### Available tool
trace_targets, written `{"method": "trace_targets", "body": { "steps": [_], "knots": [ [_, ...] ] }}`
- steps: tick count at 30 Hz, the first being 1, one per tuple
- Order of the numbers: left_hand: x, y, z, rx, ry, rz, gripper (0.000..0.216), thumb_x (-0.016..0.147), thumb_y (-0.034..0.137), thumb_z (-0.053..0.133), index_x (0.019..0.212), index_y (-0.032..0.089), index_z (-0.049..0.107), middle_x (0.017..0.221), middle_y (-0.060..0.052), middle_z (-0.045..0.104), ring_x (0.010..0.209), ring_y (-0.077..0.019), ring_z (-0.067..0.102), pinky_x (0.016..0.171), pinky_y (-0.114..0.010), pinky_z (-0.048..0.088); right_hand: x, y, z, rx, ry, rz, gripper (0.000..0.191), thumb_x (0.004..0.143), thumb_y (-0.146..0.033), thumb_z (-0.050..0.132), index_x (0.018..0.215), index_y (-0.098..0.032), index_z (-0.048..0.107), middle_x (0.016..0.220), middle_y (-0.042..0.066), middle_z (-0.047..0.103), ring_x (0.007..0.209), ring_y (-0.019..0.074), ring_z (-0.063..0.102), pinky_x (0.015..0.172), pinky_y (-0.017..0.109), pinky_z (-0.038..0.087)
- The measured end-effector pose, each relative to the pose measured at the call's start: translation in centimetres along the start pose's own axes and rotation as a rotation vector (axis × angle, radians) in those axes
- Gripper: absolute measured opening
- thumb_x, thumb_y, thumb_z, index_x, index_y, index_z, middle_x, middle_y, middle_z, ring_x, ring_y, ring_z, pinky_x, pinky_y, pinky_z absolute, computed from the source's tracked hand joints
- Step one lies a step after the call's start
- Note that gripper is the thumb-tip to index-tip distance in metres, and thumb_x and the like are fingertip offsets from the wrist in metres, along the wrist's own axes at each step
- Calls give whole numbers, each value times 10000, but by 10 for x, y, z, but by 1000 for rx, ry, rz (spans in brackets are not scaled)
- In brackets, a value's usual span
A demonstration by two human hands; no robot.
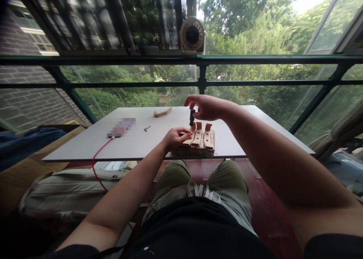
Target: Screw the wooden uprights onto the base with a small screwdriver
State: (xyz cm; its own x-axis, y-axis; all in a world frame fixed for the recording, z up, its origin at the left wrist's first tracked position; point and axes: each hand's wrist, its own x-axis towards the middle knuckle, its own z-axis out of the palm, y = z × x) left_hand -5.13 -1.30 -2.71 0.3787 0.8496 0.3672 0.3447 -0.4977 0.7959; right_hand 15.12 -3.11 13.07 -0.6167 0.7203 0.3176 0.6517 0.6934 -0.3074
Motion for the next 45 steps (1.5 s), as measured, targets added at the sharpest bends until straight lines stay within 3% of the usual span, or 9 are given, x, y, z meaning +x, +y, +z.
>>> {"method": "trace_targets", "body": {
  "steps": [5, 8, 16, 23, 28, 39, 45],
  "knots": [
    [0, -1, 1, -2, 10, 20, 384, 805, 480, 635, 954, 142, 739, 851, -70, 730, 703, -151, 621, 638, -243, 465, 7, -8, -3, -216, -161, 8, 266, 739, -70, 632, 957, -187, 730, 795, 31, 682, 653, 121, 524, 641, 288, 352],
    [-1, 0, 3, -17, 13, -7, 399, 802, 491, 636, 956, 137, 739, 829, -70, 731, 664, -145, 612, 601, -237, 457, 10, -16, 0, -282, -226, 14, 248, 771, -88, 593, 948, -191, 732, 798, 33, 691, 636, 119, 516, 626, 287, 335],
    [0, -2, 5, -33, 14, -10, 392, 817, 474, 623, 969, 131, 738, 858, -83, 742, 697, -150, 636, 633, -242, 481, 13, -24, 2, -393, -235, 34, 155, 815, -204, 598, 881, -165, 732, 745, 55, 666, 606, 133, 499, 606, 308, 328],
    [0, -3, 6, -3, 10, 29, 371, 836, 460, 605, 977, 146, 744, 931, -80, 747, 806, -171, 655, 737, -258, 499, 15, -22, 4, -438, -222, 47, 221, 849, -320, 598, 855, -144, 731, 673, 55, 628, 577, 128, 485, 584, 307, 320],
    [-1, -1, 6, 17, -14, 18, 383, 845, 471, 585, 985, 151, 742, 922, -74, 747, 735, -158, 636, 698, -259, 498, 18, -20, 7, -481, -208, 66, 330, 884, -394, 548, 873, -128, 743, 673, 80, 630, 616, 159, 525, 599, 322, 330],
    [-1, 3, 5, -45, -37, 28, 402, 872, 482, 541, 972, 148, 742, 946, -78, 742, 854, -184, 658, 780, -272, 507, 25, -13, 15, -518, -122, 142, 502, 892, -541, 504, 875, -109, 759, 707, 131, 665, 674, 210, 587, 623, 334, 366],
    [0, 3, 7, -132, 1, 44, 380, 813, 480, 639, 984, 148, 711, 971, -83, 732, 879, -184, 665, 798, -282, 522, 27, -13, 19, -467, -87, 232, 561, 878, -604, 500, 846, -104, 753, 707, 150, 675, 647, 212, 587, 619, 339, 370]
  ]
}}
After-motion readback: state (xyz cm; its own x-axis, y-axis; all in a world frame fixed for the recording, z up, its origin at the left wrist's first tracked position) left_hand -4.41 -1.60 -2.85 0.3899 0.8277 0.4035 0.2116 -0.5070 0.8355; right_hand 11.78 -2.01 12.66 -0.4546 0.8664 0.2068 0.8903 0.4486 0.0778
